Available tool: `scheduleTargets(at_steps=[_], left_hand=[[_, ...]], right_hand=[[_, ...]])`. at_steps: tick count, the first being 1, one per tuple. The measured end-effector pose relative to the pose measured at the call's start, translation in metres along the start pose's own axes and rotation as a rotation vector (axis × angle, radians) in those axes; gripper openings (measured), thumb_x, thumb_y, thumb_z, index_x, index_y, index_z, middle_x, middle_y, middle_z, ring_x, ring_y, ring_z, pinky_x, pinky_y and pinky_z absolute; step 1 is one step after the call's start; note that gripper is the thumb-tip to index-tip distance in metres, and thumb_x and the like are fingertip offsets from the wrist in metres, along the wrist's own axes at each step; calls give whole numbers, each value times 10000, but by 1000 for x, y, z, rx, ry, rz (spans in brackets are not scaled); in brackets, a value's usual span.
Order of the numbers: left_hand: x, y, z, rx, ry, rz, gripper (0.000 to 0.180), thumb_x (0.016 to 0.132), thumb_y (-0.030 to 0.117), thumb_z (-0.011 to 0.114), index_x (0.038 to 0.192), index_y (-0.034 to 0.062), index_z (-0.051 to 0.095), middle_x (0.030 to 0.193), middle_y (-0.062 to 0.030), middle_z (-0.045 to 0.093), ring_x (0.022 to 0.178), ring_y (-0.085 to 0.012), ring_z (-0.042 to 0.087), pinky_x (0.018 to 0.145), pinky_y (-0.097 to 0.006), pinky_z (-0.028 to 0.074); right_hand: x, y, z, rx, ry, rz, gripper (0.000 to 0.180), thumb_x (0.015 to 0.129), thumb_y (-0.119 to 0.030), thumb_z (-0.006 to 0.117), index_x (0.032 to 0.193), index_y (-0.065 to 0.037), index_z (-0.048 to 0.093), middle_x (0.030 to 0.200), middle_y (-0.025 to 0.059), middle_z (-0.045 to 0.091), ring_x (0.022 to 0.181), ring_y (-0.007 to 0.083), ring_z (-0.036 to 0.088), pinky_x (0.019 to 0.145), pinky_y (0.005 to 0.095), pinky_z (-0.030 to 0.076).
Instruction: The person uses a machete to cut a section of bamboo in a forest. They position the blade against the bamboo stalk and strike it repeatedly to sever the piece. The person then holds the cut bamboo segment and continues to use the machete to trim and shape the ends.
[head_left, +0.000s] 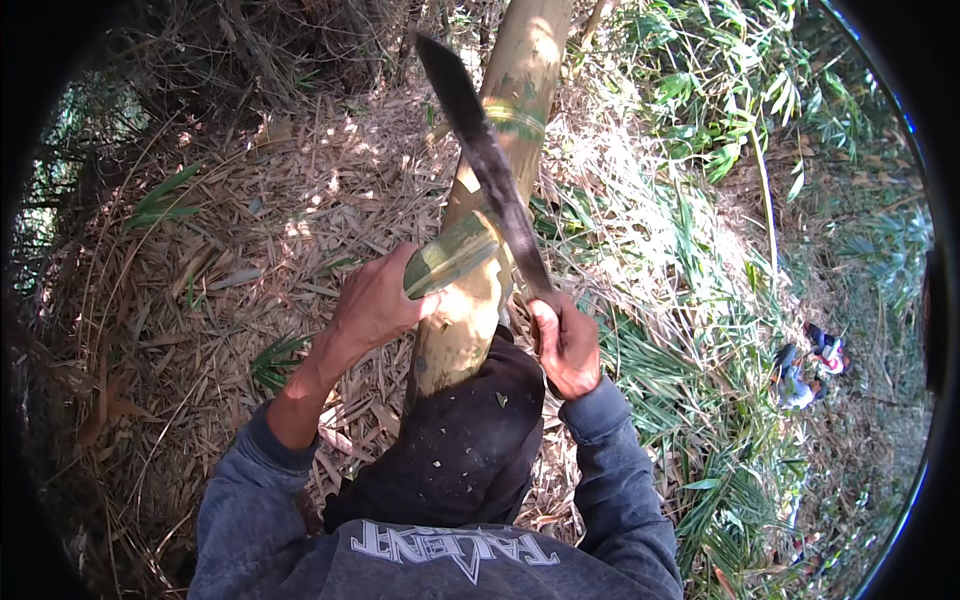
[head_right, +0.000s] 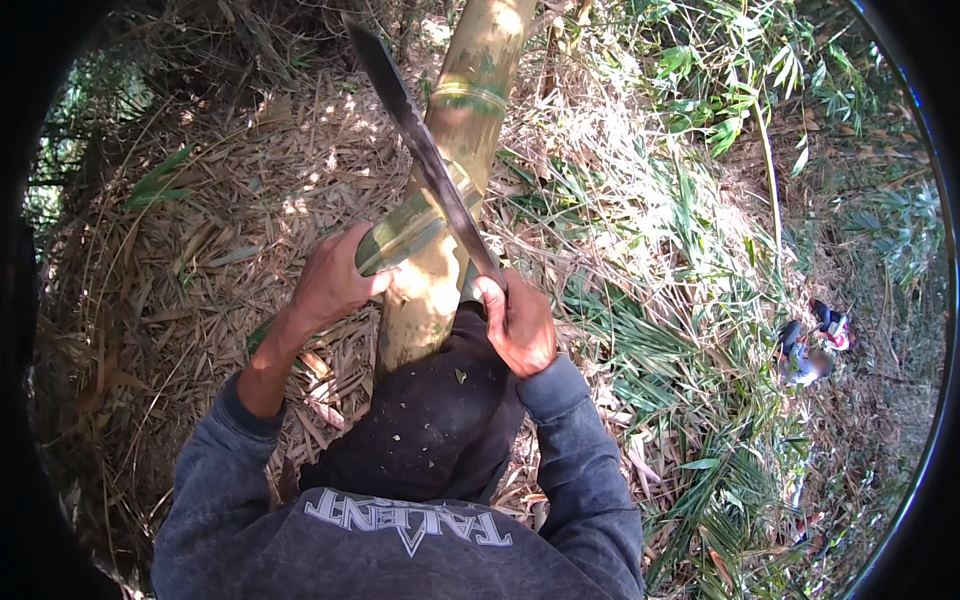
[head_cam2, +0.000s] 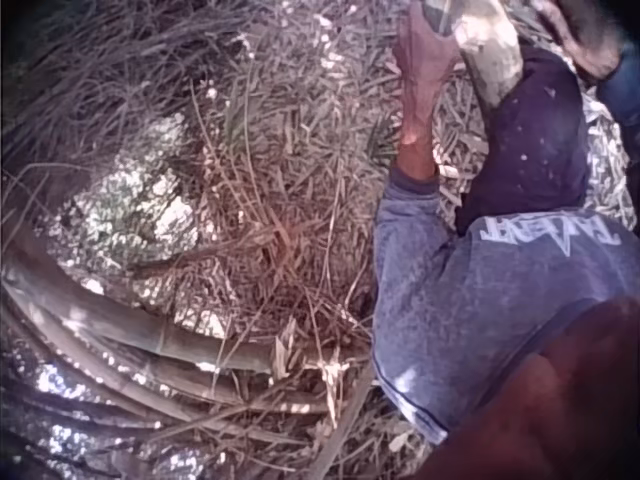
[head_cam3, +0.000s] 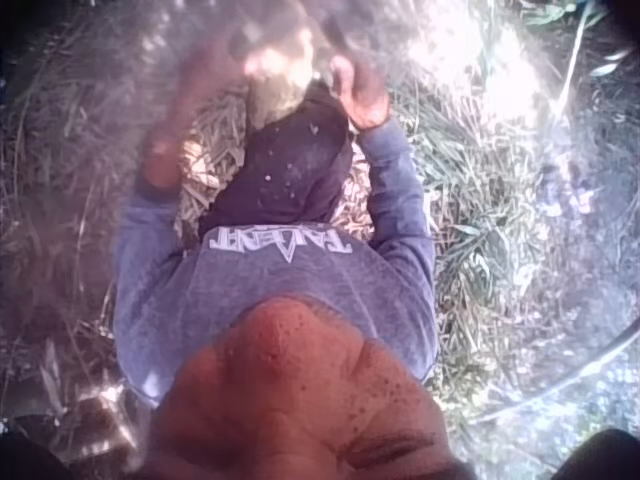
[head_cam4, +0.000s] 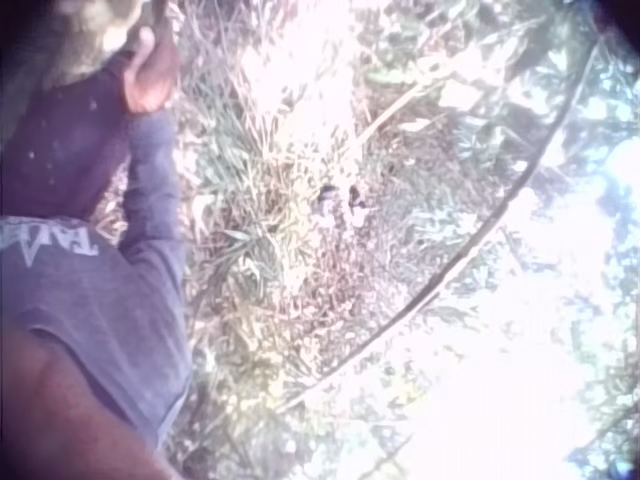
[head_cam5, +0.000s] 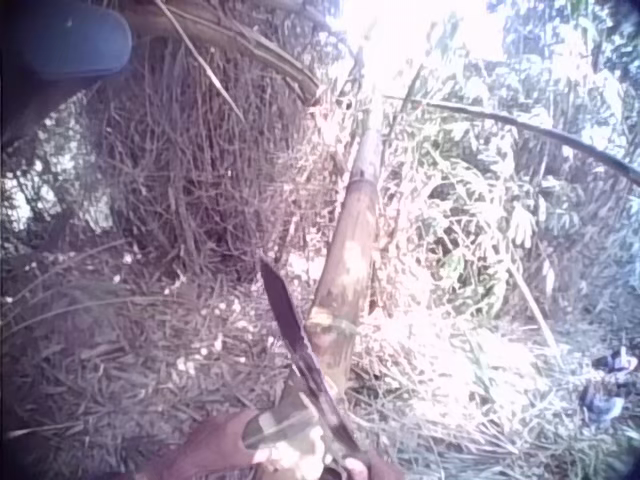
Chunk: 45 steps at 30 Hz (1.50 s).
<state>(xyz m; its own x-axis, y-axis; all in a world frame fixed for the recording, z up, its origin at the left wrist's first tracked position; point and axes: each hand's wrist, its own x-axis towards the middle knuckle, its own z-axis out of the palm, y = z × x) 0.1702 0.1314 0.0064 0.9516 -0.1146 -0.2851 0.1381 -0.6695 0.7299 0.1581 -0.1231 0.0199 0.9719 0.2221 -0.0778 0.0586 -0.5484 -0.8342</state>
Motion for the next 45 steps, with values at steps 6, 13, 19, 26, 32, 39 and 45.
scheduleTargets(at_steps=[6, 13, 19, 26, 32, 39, 45], left_hand=[[1, -5, 9, 32, 141, 91, 506, 726, 219, 745, 1145, 37, 528, 967, -193, 647, 908, -377, 637, 754, -422, 507], [4, 0, 1, -16, 40, -20, 528, 734, 240, 756, 1163, 35, 526, 985, -197, 646, 917, -372, 638, 770, -423, 505], [3, -2, 7, 3, 85, 66, 533, 737, 253, 763, 1165, 35, 531, 1000, -193, 647, 924, -369, 638, 780, -415, 501], [0, 2, 3, 1, 106, 19, 573, 725, 261, 774, 1203, 58, 532, 1050, -181, 635, 946, -363, 632, 788, -417, 505], [0, -6, 12, 118, 213, 40, 606, 717, 246, 784, 1232, 66, 519, 1101, -162, 612, 958, -358, 626, 775, -437, 512], [-3, 1, 8, 138, 160, 32, 636, 733, 300, 772, 1246, 41, 500, 1077, -184, 632, 937, -370, 639, 776, -432, 522], [-14, 23, -15, 78, 58, -34, 579, 789, 335, 696, 1256, 58, 497, 1038, -212, 649, 933, -374, 646, 787, -431, 518]], right_hand=[[1, -3, -8, -138, 17, -44, 235, 961, -229, 536, 886, -6, 548, 626, 177, 572, 560, 364, 594, 506, 395, 440], [7, -17, -4, -81, 190, -298, 126, 922, -138, 595, 926, -14, 577, 617, 148, 579, 531, 314, 605, 487, 370, 447], [4, 9, 0, -189, -7, -33, 203, 948, -202, 562, 857, -23, 535, 566, 187, 534, 505, 380, 558, 462, 413, 408], [5, -11, -13, -196, -61, 5, 220, 960, -220, 544, 887, -13, 552, 600, 186, 555, 541, 375, 572, 486, 406, 425], [5, -15, -9, -131, 56, -124, 193, 944, -185, 573, 883, -4, 550, 609, 160, 580, 534, 330, 596, 484, 375, 437], [3, 1, -4, -139, 17, -61, 160, 929, -150, 585, 861, -9, 554, 634, 162, 589, 523, 320, 591, 476, 372, 431], [-3, -4, -5, -216, 75, -136, 169, 921, -108, 575, 1040, 9, 601, 828, 184, 653, 673, 338, 655, 605, 374, 518]])
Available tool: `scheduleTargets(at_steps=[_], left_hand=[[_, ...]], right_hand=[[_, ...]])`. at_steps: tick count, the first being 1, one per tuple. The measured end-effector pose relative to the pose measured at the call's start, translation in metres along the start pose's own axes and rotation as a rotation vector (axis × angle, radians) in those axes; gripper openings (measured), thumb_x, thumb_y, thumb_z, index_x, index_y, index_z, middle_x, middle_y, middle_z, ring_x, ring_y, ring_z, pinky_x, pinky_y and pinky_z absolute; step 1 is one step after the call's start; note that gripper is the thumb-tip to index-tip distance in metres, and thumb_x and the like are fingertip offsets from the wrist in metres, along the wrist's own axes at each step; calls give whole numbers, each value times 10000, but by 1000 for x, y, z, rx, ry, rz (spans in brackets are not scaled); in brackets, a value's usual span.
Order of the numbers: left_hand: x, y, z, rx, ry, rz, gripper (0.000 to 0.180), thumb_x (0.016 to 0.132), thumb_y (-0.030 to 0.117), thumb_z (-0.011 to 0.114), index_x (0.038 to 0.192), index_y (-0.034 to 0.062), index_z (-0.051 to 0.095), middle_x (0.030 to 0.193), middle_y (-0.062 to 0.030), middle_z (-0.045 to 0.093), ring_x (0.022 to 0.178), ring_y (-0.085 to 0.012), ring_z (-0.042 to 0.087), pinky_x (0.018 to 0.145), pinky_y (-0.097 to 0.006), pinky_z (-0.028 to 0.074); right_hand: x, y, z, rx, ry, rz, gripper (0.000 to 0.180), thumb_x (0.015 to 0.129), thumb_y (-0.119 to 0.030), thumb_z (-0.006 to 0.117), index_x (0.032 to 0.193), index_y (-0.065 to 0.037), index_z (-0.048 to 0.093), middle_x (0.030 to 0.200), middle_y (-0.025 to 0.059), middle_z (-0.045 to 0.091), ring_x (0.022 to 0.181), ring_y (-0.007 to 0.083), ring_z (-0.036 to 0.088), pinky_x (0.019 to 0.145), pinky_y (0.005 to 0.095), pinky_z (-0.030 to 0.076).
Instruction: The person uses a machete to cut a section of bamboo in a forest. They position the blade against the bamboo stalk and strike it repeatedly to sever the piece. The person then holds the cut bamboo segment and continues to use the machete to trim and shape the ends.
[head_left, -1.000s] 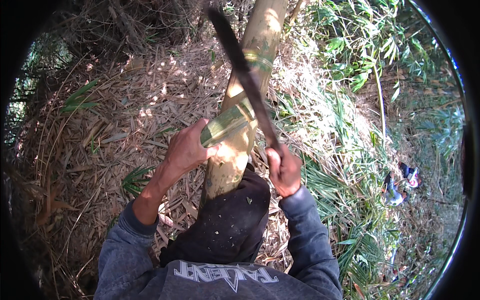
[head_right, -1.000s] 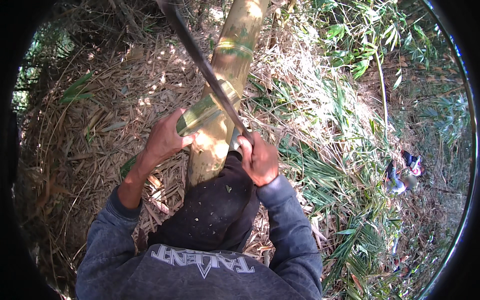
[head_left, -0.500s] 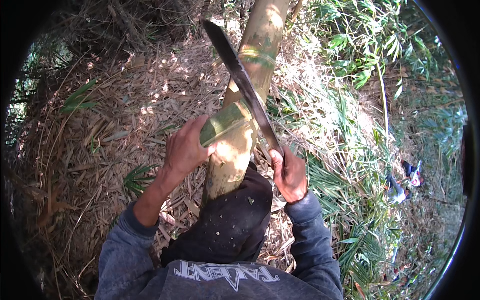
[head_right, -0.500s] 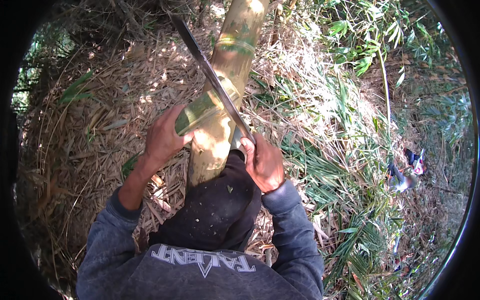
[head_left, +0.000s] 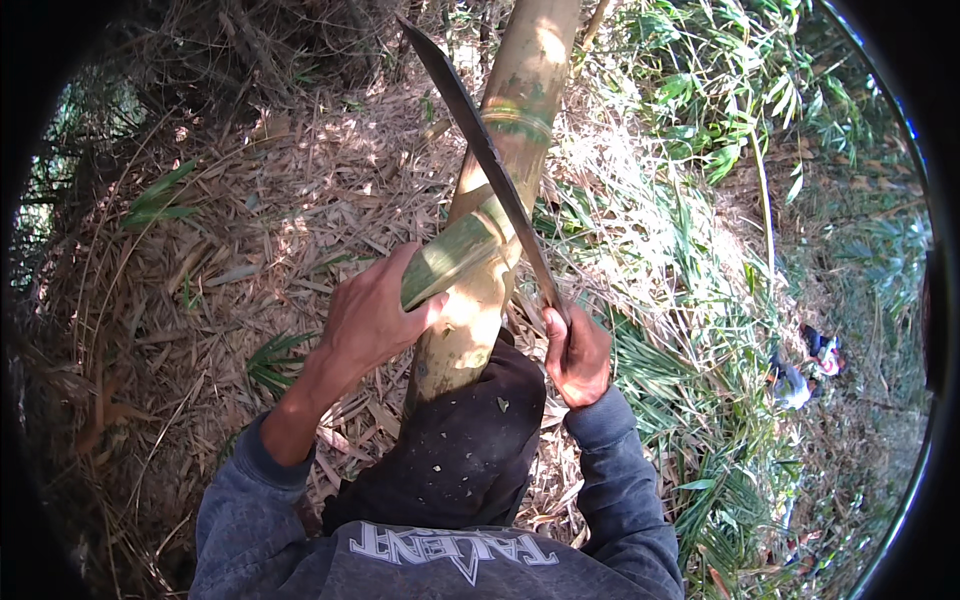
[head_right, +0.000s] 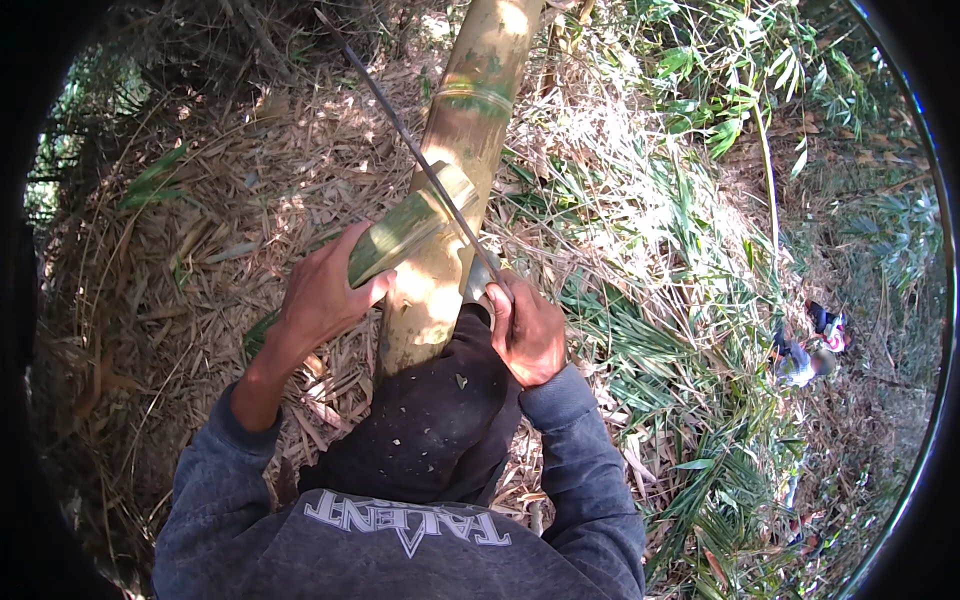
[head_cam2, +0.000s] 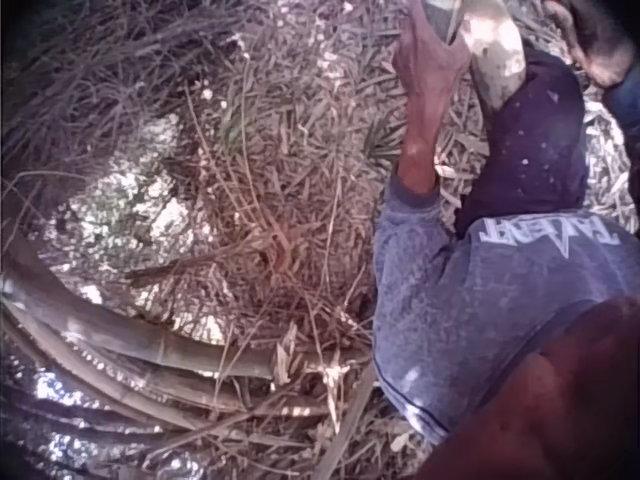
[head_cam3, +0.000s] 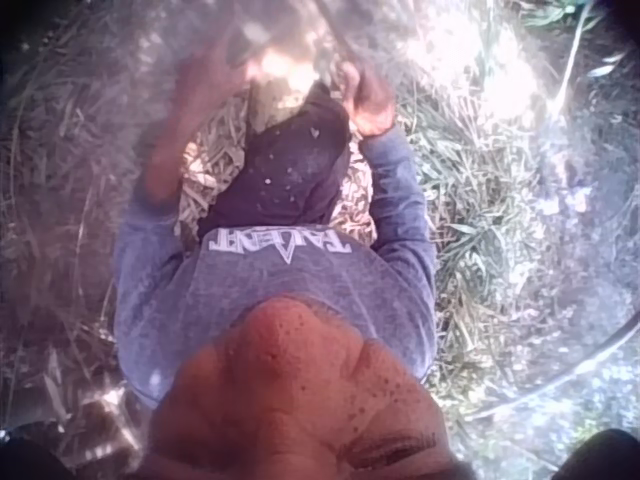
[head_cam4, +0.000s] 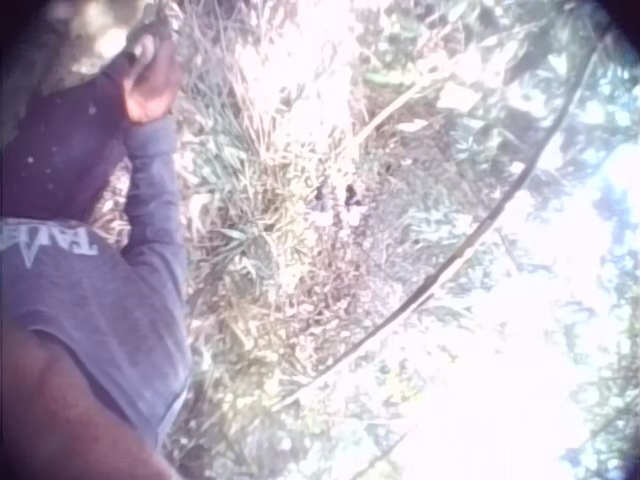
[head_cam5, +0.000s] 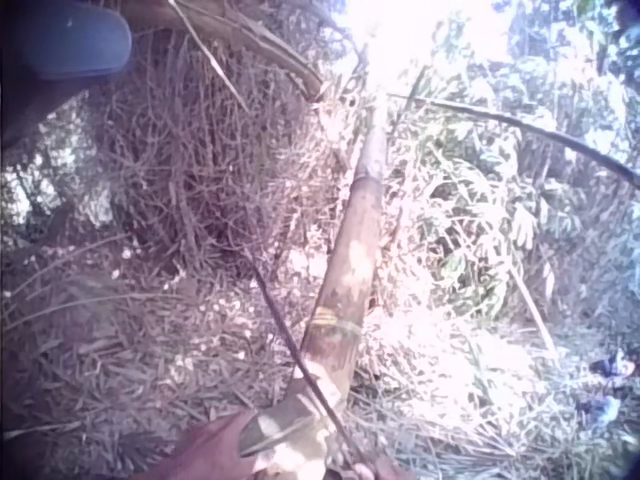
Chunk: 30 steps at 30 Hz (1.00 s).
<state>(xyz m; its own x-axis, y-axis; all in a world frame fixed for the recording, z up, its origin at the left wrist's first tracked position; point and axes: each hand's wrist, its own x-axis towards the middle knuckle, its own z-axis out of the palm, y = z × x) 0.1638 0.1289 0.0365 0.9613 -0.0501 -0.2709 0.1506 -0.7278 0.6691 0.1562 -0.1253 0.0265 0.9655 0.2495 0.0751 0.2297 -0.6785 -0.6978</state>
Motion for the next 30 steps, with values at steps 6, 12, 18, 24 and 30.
scheduleTargets(at_steps=[6, 12, 18, 24, 30], left_hand=[[-6, 4, -20, -38, -67, -11, 531, 828, 343, 654, 1251, 60, 505, 1018, -215, 653, 923, -362, 649, 788, -428, 503], [7, -12, -6, -286, -105, -34, 525, 869, 422, 615, 1187, 9, 553, 886, -156, 645, 811, -230, 619, 758, -361, 482], [29, -38, 3, -471, -216, 14, 617, 843, 508, 612, 1165, -19, 592, 915, -134, 659, 832, -195, 605, 780, -340, 475], [39, -54, 1, -538, -268, 29, 667, 827, 542, 607, 1176, -27, 599, 950, -126, 667, 869, -184, 606, 803, -334, 472], [48, -56, 0, -486, -314, 28, 687, 805, 540, 639, 1173, -39, 591, 944, -141, 673, 867, -192, 621, 798, -330, 477]], right_hand=[[1, -1, 5, 51, -4, 17, 132, 916, -108, 582, 989, 2, 589, 717, 170, 611, 592, 321, 624, 548, 379, 483], [-1, 11, 21, 132, 33, 45, 131, 922, -133, 586, 900, -9, 552, 598, 164, 535, 516, 333, 555, 494, 392, 424], [12, 11, 14, 131, -17, 47, 113, 917, -122, 585, 905, -11, 567, 597, 168, 540, 508, 327, 565, 476, 376, 424], [27, -2, 14, 139, 71, -54, 157, 928, -162, 579, 875, -16, 558, 559, 167, 522, 490, 341, 555, 457, 384, 415], [24, 23, 22, 42, -80, 49, 254, 949, -236, 564, 826, -18, 519, 549, 171, 510, 488, 355, 553, 451, 400, 399]])
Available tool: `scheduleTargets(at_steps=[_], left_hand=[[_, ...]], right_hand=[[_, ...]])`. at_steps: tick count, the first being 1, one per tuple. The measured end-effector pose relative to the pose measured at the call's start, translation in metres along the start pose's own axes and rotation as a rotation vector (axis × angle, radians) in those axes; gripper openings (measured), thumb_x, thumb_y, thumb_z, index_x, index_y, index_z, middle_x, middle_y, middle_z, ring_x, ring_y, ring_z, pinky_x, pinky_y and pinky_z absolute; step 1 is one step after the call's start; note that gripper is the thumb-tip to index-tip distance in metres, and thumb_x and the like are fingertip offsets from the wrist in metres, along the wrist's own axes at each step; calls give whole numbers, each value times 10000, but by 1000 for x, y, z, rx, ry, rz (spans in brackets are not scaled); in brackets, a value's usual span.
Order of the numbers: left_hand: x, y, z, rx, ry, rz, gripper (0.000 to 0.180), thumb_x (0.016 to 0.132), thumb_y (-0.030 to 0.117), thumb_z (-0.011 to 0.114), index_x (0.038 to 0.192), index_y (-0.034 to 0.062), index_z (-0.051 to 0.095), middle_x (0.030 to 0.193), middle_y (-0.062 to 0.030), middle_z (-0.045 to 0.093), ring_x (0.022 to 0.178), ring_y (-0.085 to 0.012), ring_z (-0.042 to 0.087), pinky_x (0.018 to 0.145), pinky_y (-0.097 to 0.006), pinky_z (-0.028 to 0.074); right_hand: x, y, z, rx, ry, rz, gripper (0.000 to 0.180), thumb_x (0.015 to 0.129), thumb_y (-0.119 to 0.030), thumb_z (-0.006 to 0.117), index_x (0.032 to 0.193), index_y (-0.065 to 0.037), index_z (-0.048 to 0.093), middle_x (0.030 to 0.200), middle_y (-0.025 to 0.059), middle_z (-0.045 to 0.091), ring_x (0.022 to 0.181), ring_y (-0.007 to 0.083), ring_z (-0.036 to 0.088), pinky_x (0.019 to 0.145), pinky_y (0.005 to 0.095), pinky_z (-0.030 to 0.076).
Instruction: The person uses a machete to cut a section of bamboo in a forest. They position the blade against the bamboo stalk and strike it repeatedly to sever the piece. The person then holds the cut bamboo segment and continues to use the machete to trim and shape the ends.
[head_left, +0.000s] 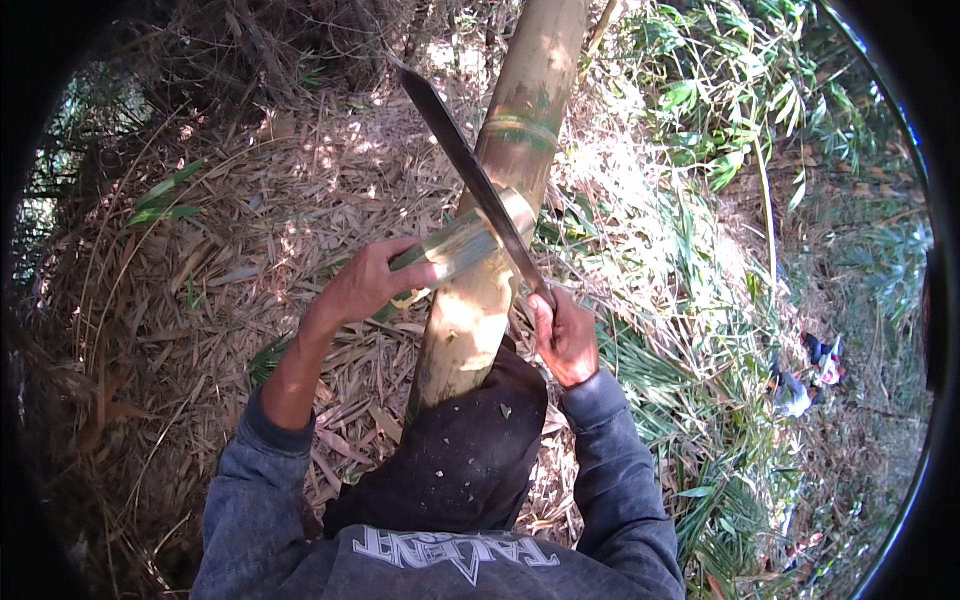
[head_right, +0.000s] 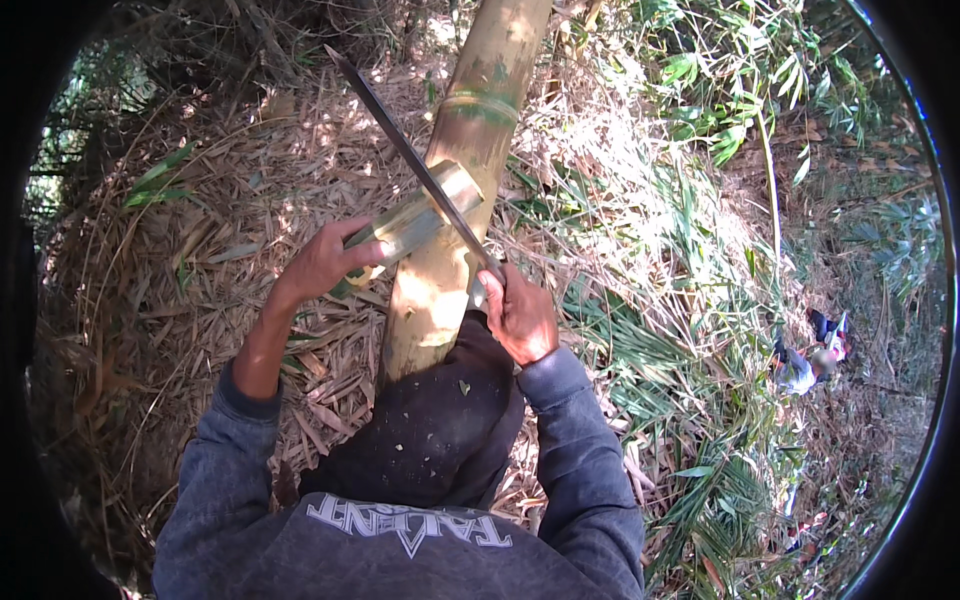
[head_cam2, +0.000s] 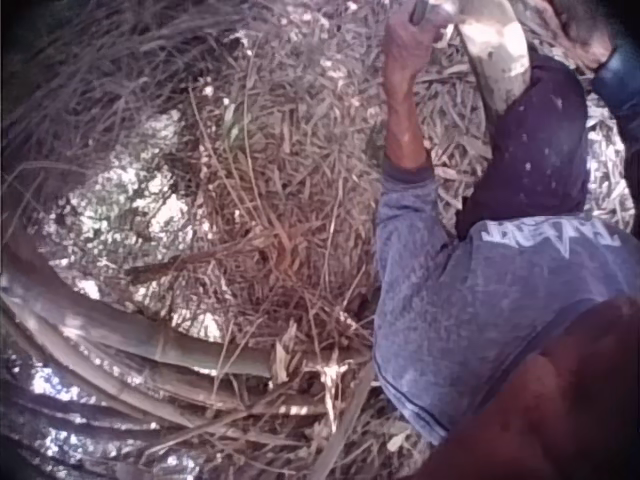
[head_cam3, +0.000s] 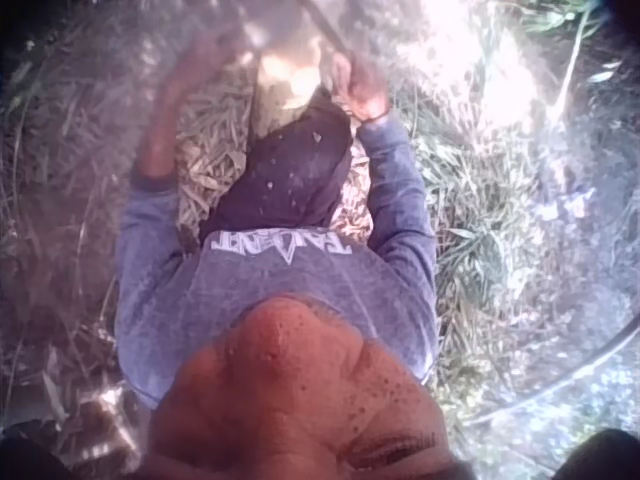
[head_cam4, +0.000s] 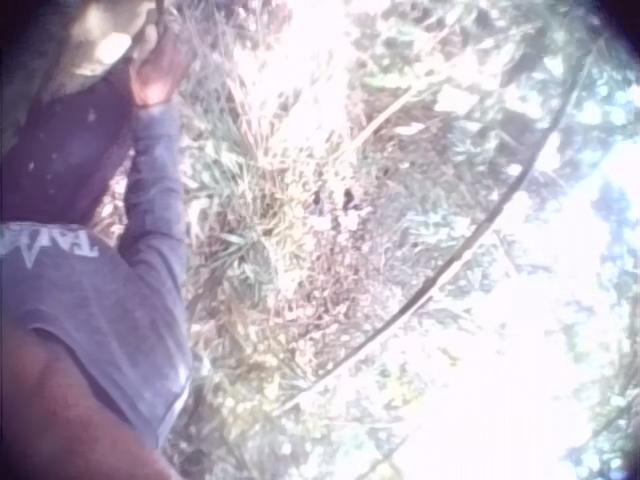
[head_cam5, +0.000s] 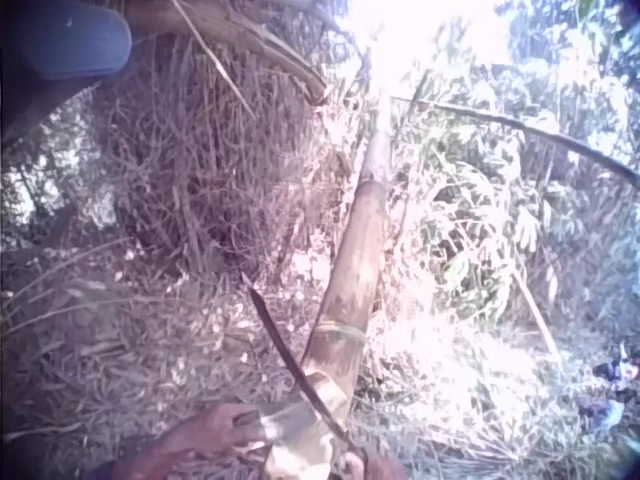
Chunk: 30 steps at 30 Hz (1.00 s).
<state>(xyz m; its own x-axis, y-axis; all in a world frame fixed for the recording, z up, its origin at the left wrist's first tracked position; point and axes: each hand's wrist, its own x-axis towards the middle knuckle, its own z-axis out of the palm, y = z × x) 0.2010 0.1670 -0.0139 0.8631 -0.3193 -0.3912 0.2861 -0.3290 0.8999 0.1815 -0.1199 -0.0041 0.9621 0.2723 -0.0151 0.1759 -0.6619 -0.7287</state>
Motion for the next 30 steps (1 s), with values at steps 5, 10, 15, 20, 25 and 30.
scheduleTargets(at_steps=[5, 10, 15, 20, 25, 30], left_hand=[[-18, 17, 16, 198, 205, 20, 684, 817, 501, 650, 1195, -61, 556, 893, -140, 659, 799, -171, 606, 735, -316, 480], [-31, 57, 14, 250, 122, -193, 662, 799, 483, 686, 1218, -14, 557, 964, -182, 664, 863, -266, 650, 789, -372, 491], [-44, 63, 17, 328, 219, -152, 653, 796, 488, 685, 1233, 18, 563, 1025, -196, 664, 911, -303, 660, 808, -392, 496], [-32, 28, 21, 358, 289, 11, 638, 780, 408, 727, 1243, 4, 554, 1044, -212, 659, 919, -307, 666, 815, -378, 507], [-26, 21, 28, 309, 322, 90, 661, 753, 342, 761, 1255, -24, 537, 1054, -220, 655, 927, -298, 667, 815, -368, 511], [-25, 19, 26, 351, 328, 105, 655, 750, 332, 767, 1253, -20, 540, 1040, -218, 656, 925, -288, 667, 805, -364, 513]], right_hand=[[-6, -30, -31, -7, -135, 106, 243, 951, -235, 559, 869, -7, 542, 604, 170, 555, 533, 352, 581, 487, 411, 426], [-22, -30, -23, -77, 83, -62, 125, 914, -130, 594, 951, -11, 583, 667, 147, 603, 588, 334, 620, 521, 390, 473], [-18, -27, -11, -43, 78, -64, 86, 892, -65, 602, 949, -4, 581, 681, 175, 598, 577, 343, 614, 504, 385, 457], [-12, -25, -2, 113, 84, -18, 86, 896, -82, 601, 924, -8, 567, 597, 197, 545, 538, 372, 584, 474, 399, 425], [-2, -28, -7, 60, 58, -4, 82, 907, -83, 582, 898, -2, 577, 596, 190, 549, 515, 360, 564, 472, 386, 422], [-8, -30, -5, 70, 128, -86, 139, 924, -132, 576, 843, -22, 552, 598, 171, 572, 512, 322, 588, 468, 378, 433]])
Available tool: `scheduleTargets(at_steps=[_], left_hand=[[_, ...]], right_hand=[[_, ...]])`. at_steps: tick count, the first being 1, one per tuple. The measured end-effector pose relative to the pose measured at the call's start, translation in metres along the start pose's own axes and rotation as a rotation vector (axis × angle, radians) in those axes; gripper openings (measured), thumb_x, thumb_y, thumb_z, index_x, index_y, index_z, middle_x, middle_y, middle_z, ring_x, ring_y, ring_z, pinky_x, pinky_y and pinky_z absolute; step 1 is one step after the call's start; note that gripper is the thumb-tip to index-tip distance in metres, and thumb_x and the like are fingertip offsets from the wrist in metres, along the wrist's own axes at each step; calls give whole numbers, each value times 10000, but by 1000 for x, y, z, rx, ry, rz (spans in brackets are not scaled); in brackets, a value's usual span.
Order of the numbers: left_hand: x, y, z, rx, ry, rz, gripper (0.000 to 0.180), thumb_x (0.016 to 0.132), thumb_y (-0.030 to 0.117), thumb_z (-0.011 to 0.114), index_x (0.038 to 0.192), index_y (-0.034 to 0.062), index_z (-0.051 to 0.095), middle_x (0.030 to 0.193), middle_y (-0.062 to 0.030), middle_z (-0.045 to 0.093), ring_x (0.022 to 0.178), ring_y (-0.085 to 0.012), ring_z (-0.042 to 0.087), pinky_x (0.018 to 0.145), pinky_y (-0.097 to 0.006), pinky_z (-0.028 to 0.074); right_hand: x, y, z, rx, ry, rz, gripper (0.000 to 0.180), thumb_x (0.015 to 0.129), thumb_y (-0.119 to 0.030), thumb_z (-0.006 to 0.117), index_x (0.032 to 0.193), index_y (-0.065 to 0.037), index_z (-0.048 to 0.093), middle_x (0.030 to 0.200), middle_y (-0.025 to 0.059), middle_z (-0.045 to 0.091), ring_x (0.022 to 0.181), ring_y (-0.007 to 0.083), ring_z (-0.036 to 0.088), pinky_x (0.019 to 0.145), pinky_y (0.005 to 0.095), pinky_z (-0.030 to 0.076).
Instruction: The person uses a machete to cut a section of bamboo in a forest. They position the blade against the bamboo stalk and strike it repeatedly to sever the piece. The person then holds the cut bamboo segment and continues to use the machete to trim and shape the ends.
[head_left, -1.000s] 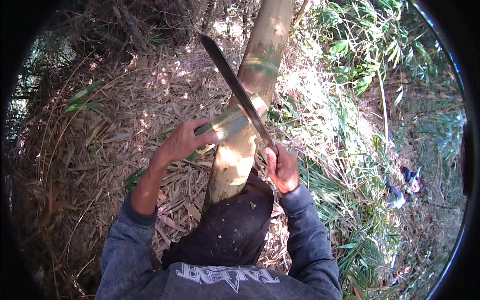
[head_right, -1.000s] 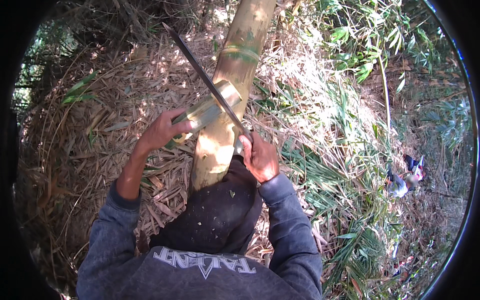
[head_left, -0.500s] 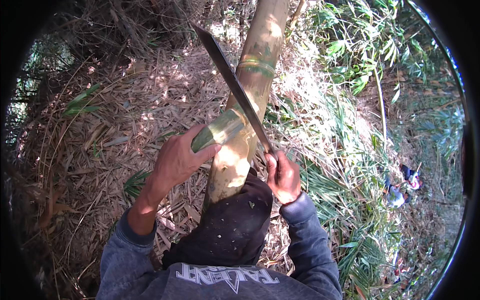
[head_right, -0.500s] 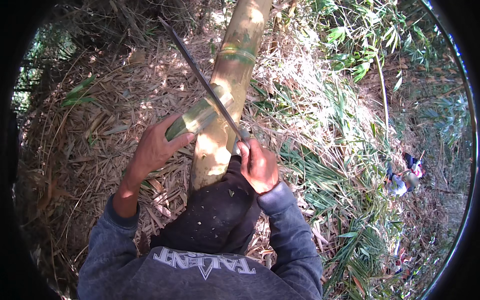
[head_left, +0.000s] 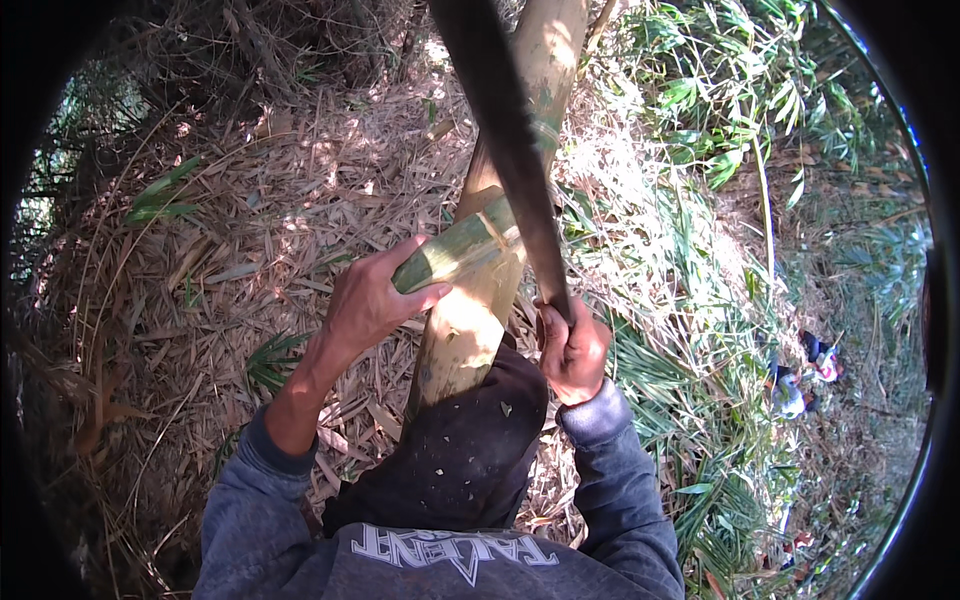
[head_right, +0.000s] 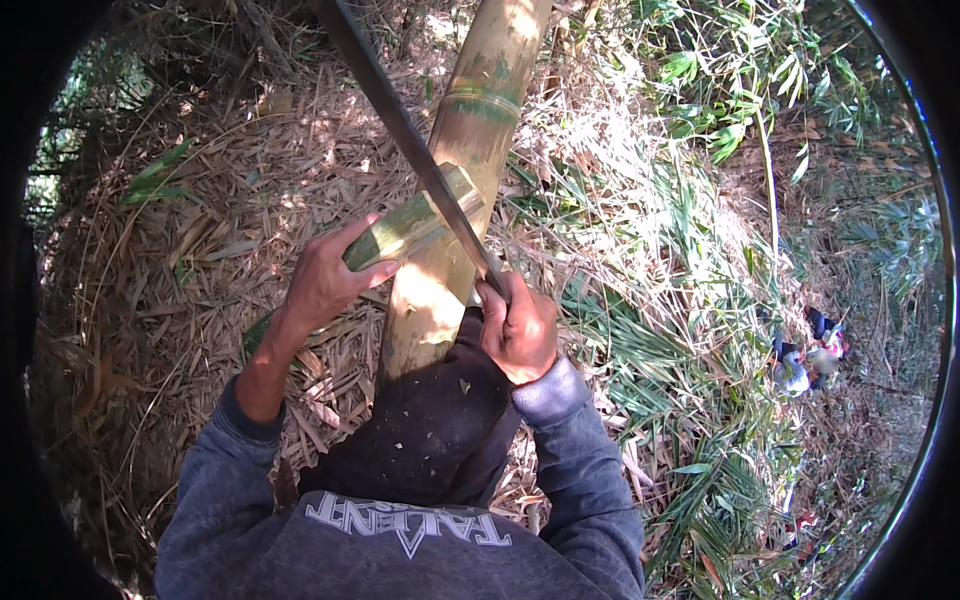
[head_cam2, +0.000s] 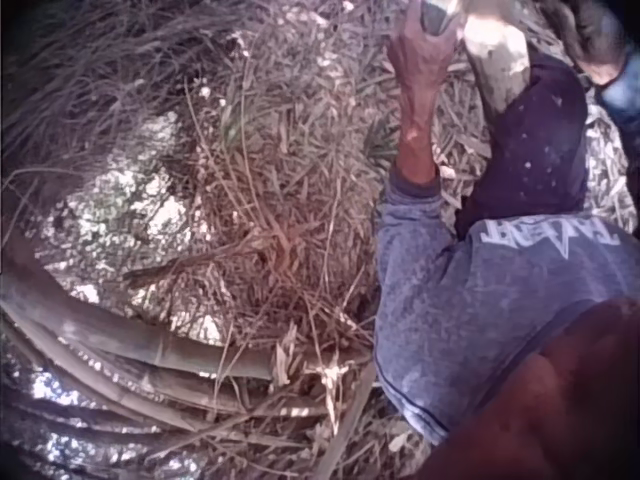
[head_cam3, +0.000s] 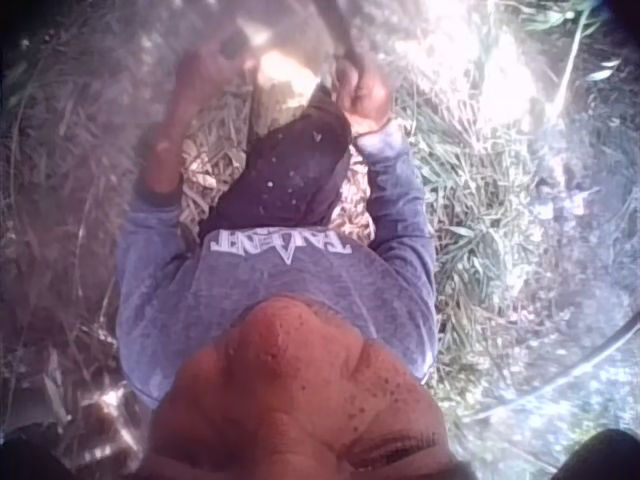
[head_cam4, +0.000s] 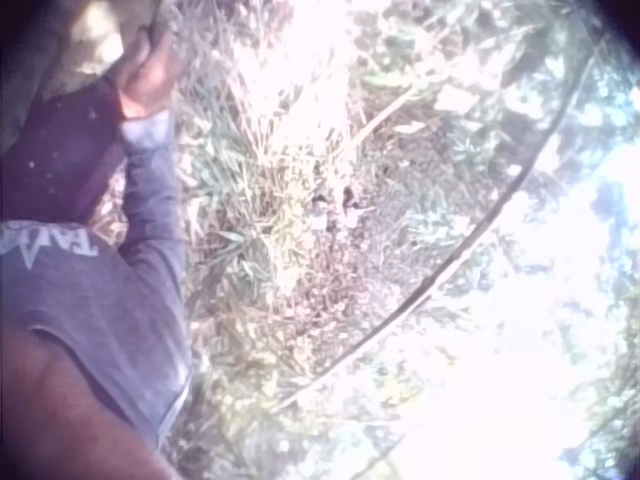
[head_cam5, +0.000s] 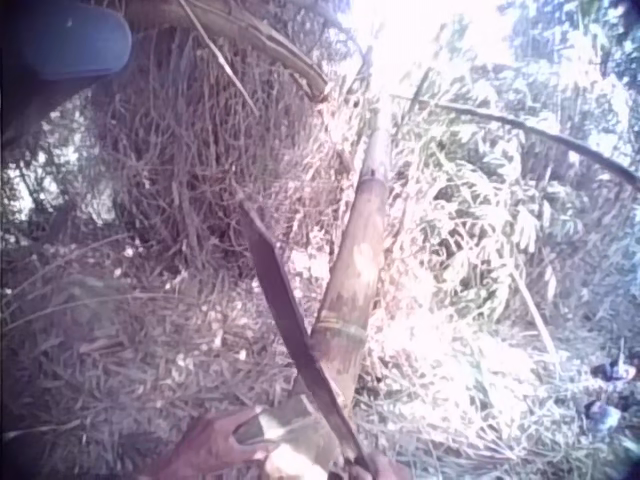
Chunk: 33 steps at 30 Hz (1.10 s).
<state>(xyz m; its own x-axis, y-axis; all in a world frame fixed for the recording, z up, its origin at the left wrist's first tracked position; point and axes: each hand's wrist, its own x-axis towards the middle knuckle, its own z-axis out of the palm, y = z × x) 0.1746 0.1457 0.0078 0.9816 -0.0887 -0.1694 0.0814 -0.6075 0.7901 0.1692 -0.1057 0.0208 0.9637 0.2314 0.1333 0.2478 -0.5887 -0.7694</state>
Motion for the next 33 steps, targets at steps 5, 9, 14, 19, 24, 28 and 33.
scheduleTargets(at_steps=[5, 9, 14, 19, 24, 28, 33], left_hand=[[2, -1, 5, -14, 45, 27, 619, 753, 408, 746, 1220, 40, 575, 994, -179, 672, 895, -323, 666, 748, -377, 529], [1, -1, 7, 26, 79, 76, 611, 749, 376, 756, 1230, 48, 569, 1051, -168, 664, 916, -310, 665, 767, -371, 531], [-2, 5, 8, 157, 142, 84, 610, 738, 384, 765, 1234, 82, 579, 1085, -143, 653, 925, -293, 665, 757, -373, 536], [-2, 3, 8, 213, 160, 101, 642, 699, 362, 801, 1240, 96, 581, 1055, -120, 655, 892, -280, 666, 732, -366, 539], [-1, 7, 9, 244, 82, 31, 653, 694, 346, 807, 1250, 100, 570, 1029, -114, 655, 906, -285, 660, 741, -370, 537], [5, 4, 6, 216, 72, 78, 671, 707, 376, 788, 1268, 98, 548, 1026, -131, 646, 934, -285, 653, 772, -378, 527], [16, -10, -3, 105, -73, 106, 646, 692, 348, 792, 1223, 80, 540, 1063, -141, 622, 922, -311, 647, 758, -395, 528]], right_hand=[[-7, 29, -3, -121, -125, 79, 182, 935, -170, 571, 827, -29, 531, 626, 184, 591, 557, 360, 607, 477, 415, 437], [-16, 15, -7, -46, -117, 113, 167, 945, -188, 557, 911, -25, 552, 647, 183, 600, 580, 383, 608, 507, 421, 453], [-13, 8, -11, -82, -104, 114, 154, 934, -164, 569, 954, -12, 558, 681, 181, 612, 594, 365, 622, 526, 409, 469], [-6, 4, -8, -32, -23, 6, 116, 914, -126, 588, 938, -14, 568, 665, 165, 619, 581, 342, 627, 517, 383, 479], [-5, 28, 4, -105, -130, 112, 202, 930, -189, 584, 829, -26, 522, 599, 164, 576, 529, 357, 586, 469, 413, 430], [-8, 37, 5, -78, -116, 97, 227, 947, -218, 559, 829, -31, 509, 561, 178, 535, 517, 380, 564, 457, 434, 402], [-7, 21, -7, -128, -154, 80, 219, 946, -208, 560, 844, -21, 509, 570, 196, 523, 525, 400, 547, 466, 443, 392]])
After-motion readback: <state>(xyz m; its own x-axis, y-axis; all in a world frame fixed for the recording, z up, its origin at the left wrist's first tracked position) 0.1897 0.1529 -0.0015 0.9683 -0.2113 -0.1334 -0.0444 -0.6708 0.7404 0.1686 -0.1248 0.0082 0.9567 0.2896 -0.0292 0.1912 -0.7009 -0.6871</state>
